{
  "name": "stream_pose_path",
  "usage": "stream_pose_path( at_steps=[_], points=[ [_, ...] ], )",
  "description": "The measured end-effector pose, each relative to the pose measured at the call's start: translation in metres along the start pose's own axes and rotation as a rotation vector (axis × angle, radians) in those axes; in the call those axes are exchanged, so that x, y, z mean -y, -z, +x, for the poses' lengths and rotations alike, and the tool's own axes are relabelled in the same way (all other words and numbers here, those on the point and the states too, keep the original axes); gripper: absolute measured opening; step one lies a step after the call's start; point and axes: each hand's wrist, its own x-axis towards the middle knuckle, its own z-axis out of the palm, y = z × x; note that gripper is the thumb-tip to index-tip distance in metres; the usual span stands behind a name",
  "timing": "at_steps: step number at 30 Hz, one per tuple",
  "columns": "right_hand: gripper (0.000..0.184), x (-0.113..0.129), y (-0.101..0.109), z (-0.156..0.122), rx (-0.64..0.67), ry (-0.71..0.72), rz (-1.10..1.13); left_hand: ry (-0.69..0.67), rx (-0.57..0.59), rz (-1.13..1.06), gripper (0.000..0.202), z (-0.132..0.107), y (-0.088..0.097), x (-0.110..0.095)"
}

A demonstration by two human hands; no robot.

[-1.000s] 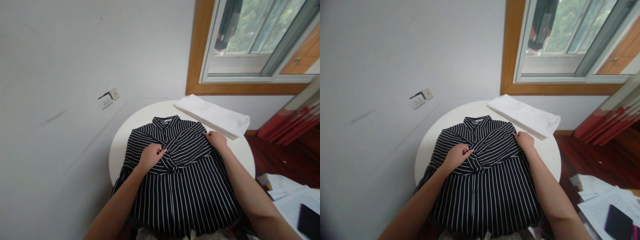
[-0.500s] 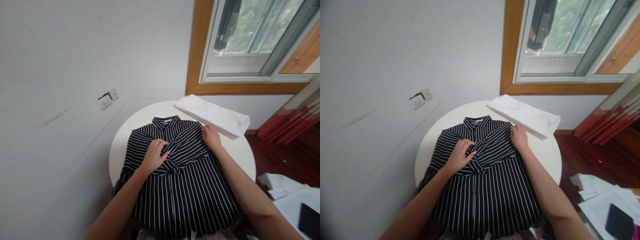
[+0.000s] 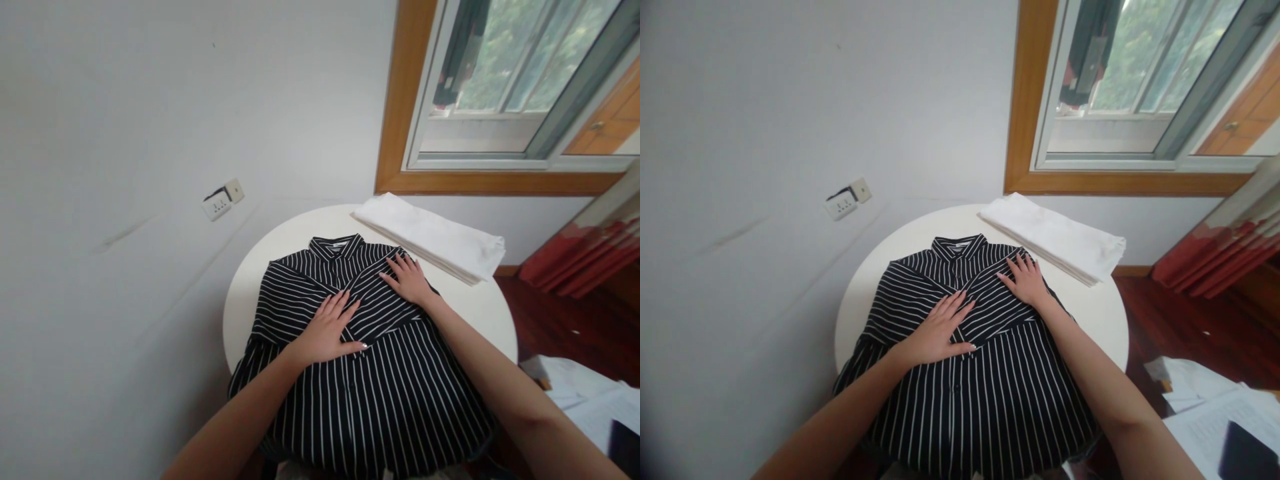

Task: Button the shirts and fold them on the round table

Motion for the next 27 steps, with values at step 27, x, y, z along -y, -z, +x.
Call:
stream_pose_path(
  at_steps=[27],
  points=[
    [0.066, 0.044, -0.026, 0.083, 0.035, 0.054, 0.029, 0.032, 0.028, -0.052, 0.094, -0.002, 0.004, -0.001]
  ],
)
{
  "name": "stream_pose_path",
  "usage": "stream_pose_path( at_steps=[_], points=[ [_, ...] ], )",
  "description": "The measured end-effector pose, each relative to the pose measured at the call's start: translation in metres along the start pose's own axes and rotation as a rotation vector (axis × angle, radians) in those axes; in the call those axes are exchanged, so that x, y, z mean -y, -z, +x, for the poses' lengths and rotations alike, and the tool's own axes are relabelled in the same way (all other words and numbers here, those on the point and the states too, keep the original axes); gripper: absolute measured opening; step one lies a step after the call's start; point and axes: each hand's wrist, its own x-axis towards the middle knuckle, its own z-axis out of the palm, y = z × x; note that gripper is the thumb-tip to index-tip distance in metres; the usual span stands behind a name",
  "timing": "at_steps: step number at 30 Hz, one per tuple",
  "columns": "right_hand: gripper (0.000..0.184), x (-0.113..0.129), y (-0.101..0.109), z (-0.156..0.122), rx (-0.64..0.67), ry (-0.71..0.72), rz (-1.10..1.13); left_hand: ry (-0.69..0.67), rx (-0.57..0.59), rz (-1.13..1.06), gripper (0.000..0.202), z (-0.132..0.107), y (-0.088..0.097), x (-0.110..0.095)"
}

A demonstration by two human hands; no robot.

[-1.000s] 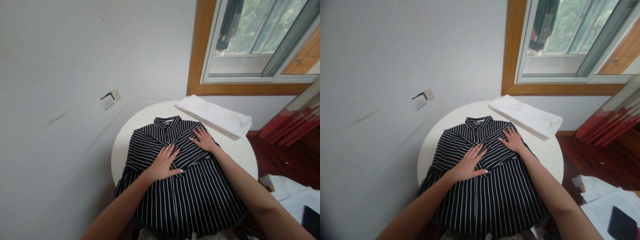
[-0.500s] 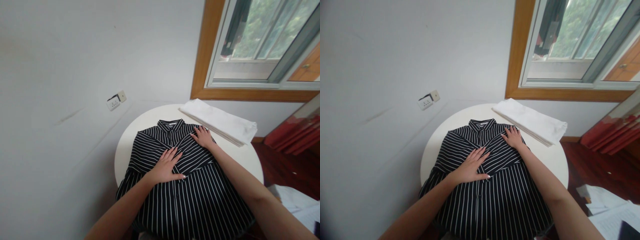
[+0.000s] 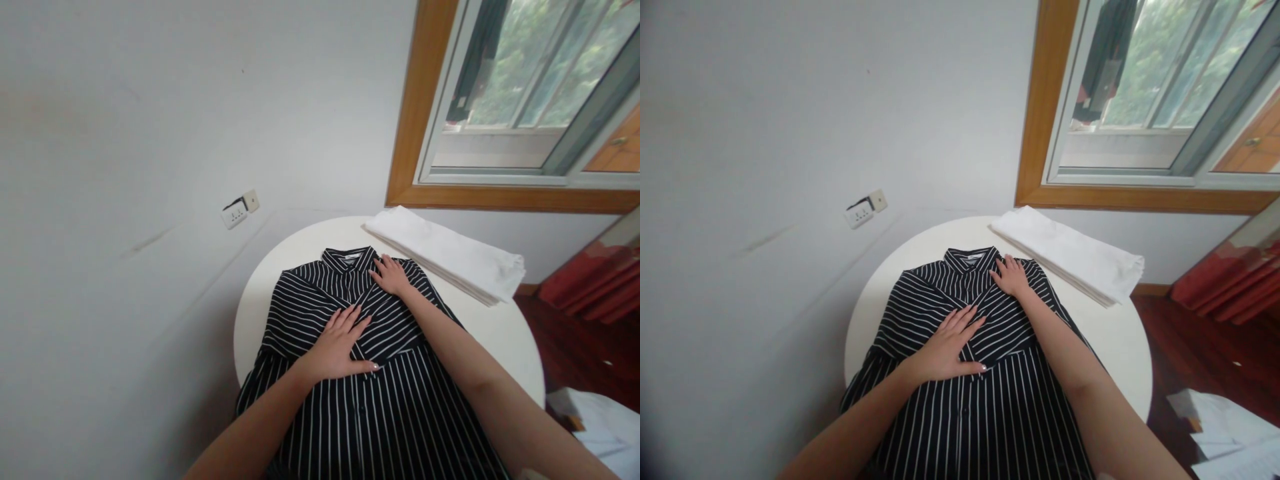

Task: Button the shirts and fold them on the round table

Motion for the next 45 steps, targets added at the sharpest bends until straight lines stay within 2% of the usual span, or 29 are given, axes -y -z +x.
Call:
stream_pose_path(
  at_steps=[7, 9, 13, 16, 20, 24, 26, 29, 31, 33, 35, 39, 42, 45],
  points=[
    [0.071, -0.004, -0.003, 0.017, 0.112, -0.008, 0.049, 0.01, 0.005, 0.001, 0.094, 0.004, 0.001, 0.0],
    [0.069, -0.003, -0.001, 0.017, 0.069, 0.015, 0.064, 0.01, 0.003, 0.018, 0.093, 0.005, 0.0, 0.0],
    [0.054, -0.002, 0.013, 0.006, -0.155, 0.112, 0.099, 0.018, -0.006, 0.052, 0.09, 0.006, -0.002, -0.002],
    [0.044, -0.006, 0.033, -0.015, -0.205, 0.22, 0.101, 0.02, 0.0, 0.073, 0.089, 0.005, 0.002, -0.003],
    [0.048, -0.015, 0.045, -0.062, -0.039, 0.357, 0.071, 0.037, -0.05, 0.123, 0.074, 0.009, 0.017, 0.003],
    [0.064, -0.02, 0.031, -0.109, 0.06, 0.325, 0.061, 0.098, -0.134, 0.169, 0.07, 0.018, 0.023, 0.018],
    [0.065, -0.019, 0.022, -0.123, 0.035, 0.303, 0.052, 0.083, -0.118, 0.184, 0.07, 0.018, 0.016, 0.023],
    [0.065, -0.018, 0.014, -0.129, -0.014, 0.298, 0.05, 0.067, -0.107, 0.212, 0.071, 0.013, 0.002, 0.025],
    [0.064, -0.019, 0.015, -0.125, -0.013, 0.305, 0.065, 0.062, -0.125, 0.234, 0.07, 0.011, -0.001, 0.027],
    [0.061, -0.024, 0.021, -0.114, -0.013, 0.309, 0.097, 0.07, -0.16, 0.266, 0.065, 0.016, 0.006, 0.034],
    [0.056, -0.03, 0.03, -0.095, -0.04, 0.297, 0.138, 0.132, -0.229, 0.306, 0.06, 0.028, 0.023, 0.046],
    [0.043, -0.042, 0.046, -0.039, -0.133, 0.163, 0.097, 0.41, -0.344, 0.385, 0.043, 0.066, 0.064, 0.09],
    [0.034, -0.045, 0.046, -0.002, -0.123, 0.058, -0.002, 0.617, -0.29, 0.449, 0.036, 0.086, 0.084, 0.125],
    [0.034, -0.043, 0.038, 0.022, -0.088, 0.06, -0.052, 0.688, -0.214, 0.453, 0.035, 0.094, 0.094, 0.151]
  ],
)
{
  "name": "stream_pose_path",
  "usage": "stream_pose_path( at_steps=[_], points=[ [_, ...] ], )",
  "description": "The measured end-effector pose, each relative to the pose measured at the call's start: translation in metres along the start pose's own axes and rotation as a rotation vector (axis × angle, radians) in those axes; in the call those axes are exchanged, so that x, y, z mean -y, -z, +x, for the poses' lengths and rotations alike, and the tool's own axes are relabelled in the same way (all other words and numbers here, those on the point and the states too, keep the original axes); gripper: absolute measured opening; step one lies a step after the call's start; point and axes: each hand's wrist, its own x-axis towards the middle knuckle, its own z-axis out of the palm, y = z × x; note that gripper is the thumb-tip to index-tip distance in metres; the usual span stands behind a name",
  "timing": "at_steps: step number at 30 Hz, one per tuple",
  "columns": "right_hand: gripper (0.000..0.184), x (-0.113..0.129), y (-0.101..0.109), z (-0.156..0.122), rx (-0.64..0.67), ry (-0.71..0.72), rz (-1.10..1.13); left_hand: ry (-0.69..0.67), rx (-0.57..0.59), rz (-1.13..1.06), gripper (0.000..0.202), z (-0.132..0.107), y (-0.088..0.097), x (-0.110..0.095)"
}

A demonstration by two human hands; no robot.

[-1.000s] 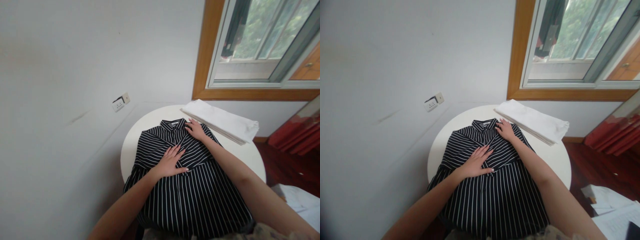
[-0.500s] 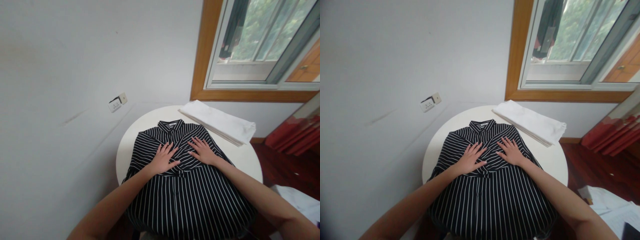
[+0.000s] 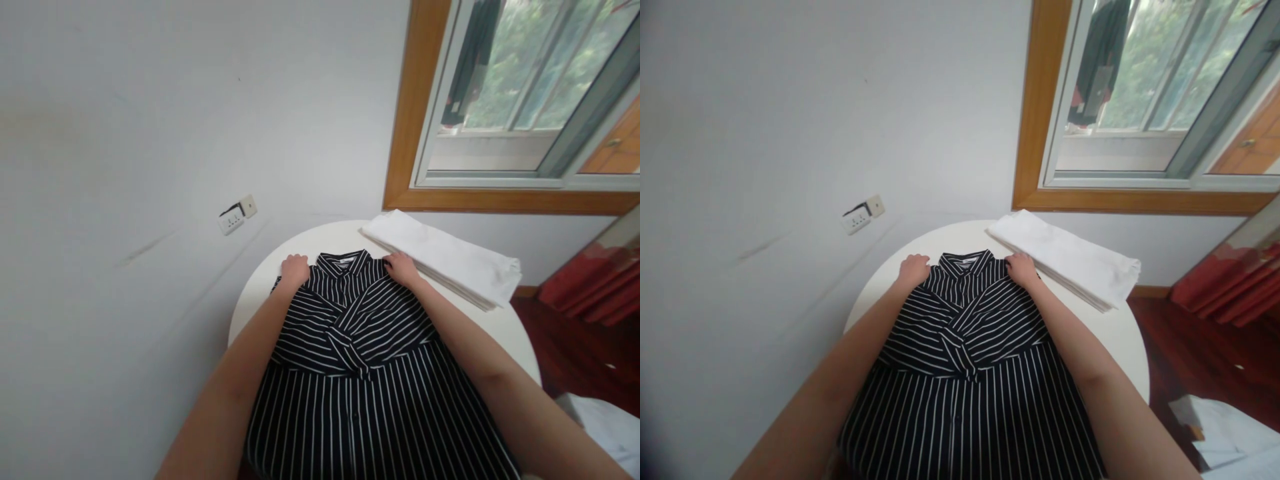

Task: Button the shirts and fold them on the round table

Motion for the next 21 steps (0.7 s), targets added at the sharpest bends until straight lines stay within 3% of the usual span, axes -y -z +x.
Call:
stream_pose_path(
  at_steps=[5, 8, 13, 21],
  points=[
    [0.042, 0.0, -0.012, 0.023, 0.035, -0.002, 0.016, -0.056, 0.091, -0.038, 0.037, 0.019, -0.009, 0.016],
    [0.051, -0.002, -0.015, 0.037, 0.129, -0.039, 0.107, -0.064, 0.129, -0.082, 0.043, 0.029, -0.017, 0.016],
    [0.048, -0.004, -0.018, 0.052, 0.25, 0.02, 0.238, -0.023, 0.227, -0.157, 0.041, 0.038, -0.028, 0.016],
    [0.024, 0.013, -0.015, 0.053, 0.217, 0.046, 0.235, -0.022, 0.293, -0.208, 0.042, 0.037, -0.027, 0.012]
  ],
)
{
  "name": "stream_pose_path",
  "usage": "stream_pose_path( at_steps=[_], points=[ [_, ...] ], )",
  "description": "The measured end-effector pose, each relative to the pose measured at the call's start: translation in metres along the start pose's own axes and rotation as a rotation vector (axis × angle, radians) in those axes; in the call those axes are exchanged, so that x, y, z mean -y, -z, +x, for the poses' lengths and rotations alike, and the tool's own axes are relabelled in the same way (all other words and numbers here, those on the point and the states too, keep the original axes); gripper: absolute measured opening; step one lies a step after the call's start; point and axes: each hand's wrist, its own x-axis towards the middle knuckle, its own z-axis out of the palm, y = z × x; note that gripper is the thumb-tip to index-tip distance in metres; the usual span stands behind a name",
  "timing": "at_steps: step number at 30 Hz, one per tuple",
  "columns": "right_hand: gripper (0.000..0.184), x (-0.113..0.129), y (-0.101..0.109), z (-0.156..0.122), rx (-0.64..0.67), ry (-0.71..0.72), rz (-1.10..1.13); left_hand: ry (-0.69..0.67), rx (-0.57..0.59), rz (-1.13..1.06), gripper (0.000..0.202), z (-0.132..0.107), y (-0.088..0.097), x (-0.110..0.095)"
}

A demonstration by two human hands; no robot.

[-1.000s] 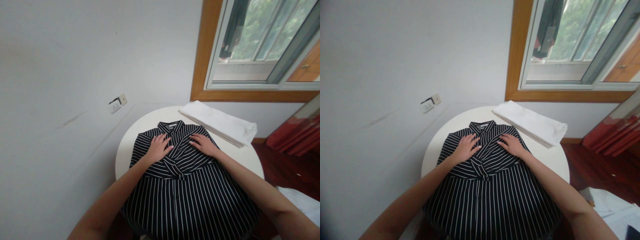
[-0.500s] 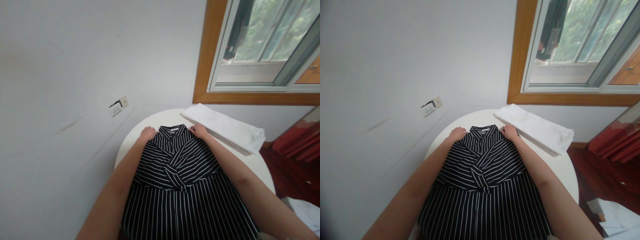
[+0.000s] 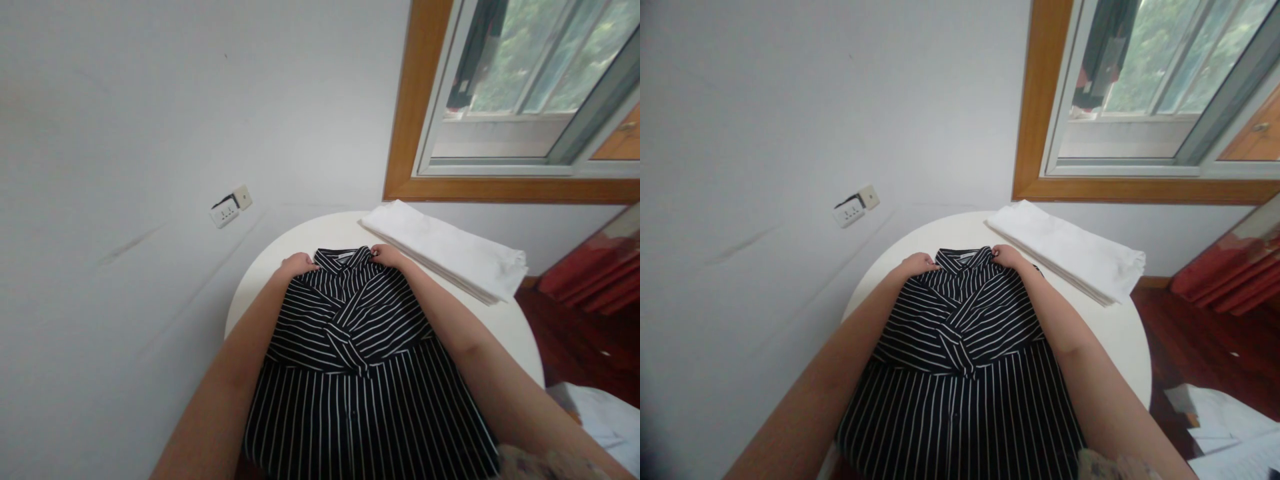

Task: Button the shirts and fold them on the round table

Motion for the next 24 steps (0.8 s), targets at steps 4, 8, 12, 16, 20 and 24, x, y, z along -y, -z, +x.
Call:
stream_pose_path(
  at_steps=[4, 8, 12, 16, 20, 24],
  points=[
    [0.023, 0.008, -0.002, -0.008, -0.109, 0.02, -0.024, -0.037, -0.11, 0.019, 0.03, -0.007, 0.003, -0.008],
    [0.023, 0.015, -0.001, -0.01, -0.202, 0.017, -0.049, -0.051, -0.246, 0.035, 0.023, -0.011, 0.005, -0.017],
    [0.029, 0.026, 0.014, -0.002, -0.325, -0.011, -0.102, -0.009, -0.353, 0.049, 0.027, -0.007, 0.016, -0.029],
    [0.029, 0.035, 0.047, 0.011, -0.486, -0.014, -0.126, 0.071, -0.549, -0.002, 0.027, 0.0, 0.046, -0.038],
    [0.029, 0.041, 0.083, 0.015, -0.649, 0.07, -0.114, 0.068, -0.739, -0.072, 0.025, -0.005, 0.075, -0.041],
    [0.03, 0.041, 0.087, -0.02, -0.693, 0.158, -0.129, -0.1, -0.814, -0.083, 0.022, -0.038, 0.069, -0.03]
  ],
)
